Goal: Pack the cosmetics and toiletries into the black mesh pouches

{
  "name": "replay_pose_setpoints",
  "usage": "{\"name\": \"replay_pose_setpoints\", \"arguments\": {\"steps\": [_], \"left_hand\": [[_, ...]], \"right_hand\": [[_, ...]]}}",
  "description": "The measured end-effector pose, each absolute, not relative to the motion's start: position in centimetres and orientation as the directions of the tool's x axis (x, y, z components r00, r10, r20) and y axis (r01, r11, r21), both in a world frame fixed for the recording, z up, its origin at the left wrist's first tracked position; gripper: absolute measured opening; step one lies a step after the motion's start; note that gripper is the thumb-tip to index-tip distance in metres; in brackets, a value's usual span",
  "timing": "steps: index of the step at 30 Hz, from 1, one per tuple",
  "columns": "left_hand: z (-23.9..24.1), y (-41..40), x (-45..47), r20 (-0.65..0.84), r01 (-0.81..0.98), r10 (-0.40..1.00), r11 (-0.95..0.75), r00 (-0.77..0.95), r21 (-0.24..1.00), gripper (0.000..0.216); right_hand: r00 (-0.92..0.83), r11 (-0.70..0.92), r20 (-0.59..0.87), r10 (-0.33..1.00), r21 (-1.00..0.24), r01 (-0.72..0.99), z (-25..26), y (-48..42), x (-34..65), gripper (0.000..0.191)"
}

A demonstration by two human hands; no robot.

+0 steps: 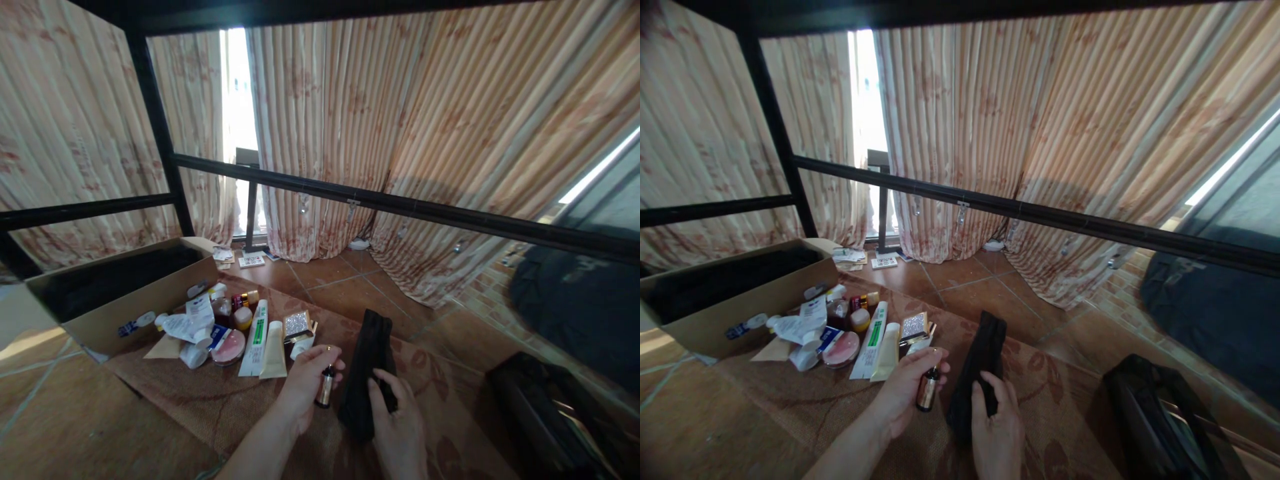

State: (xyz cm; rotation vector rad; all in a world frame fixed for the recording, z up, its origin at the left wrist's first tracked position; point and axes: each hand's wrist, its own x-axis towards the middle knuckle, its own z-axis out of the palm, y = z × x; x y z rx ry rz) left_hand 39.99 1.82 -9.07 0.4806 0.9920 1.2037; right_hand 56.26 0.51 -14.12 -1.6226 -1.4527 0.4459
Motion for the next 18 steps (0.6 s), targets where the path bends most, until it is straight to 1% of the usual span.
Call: {"name": "replay_pose_setpoints", "arguments": {"steps": [8, 14, 18], "left_hand": [[-9.36, 1.91, 40.01, -0.256, -0.488, 0.966, 0.23, 0.014, 0.842, 0.035], [-9.08, 1.77, 39.97, -0.198, -0.38, 0.98, 0.171, -0.032, 0.909, 0.032], [-9.03, 1.71, 39.97, -0.186, -0.321, 0.981, 0.157, -0.06, 0.934, 0.031]], "right_hand": [[0.261, 0.065, 0.272, 0.926, -0.795, 0.603, -14.18, 0.51, 56.16, 0.035], [0.258, 0.079, 0.29, 0.922, -0.791, 0.606, -14.21, 0.47, 56.06, 0.035], [0.248, 0.084, 0.293, 0.923, -0.784, 0.615, -14.31, 0.43, 56.08, 0.035]]}}
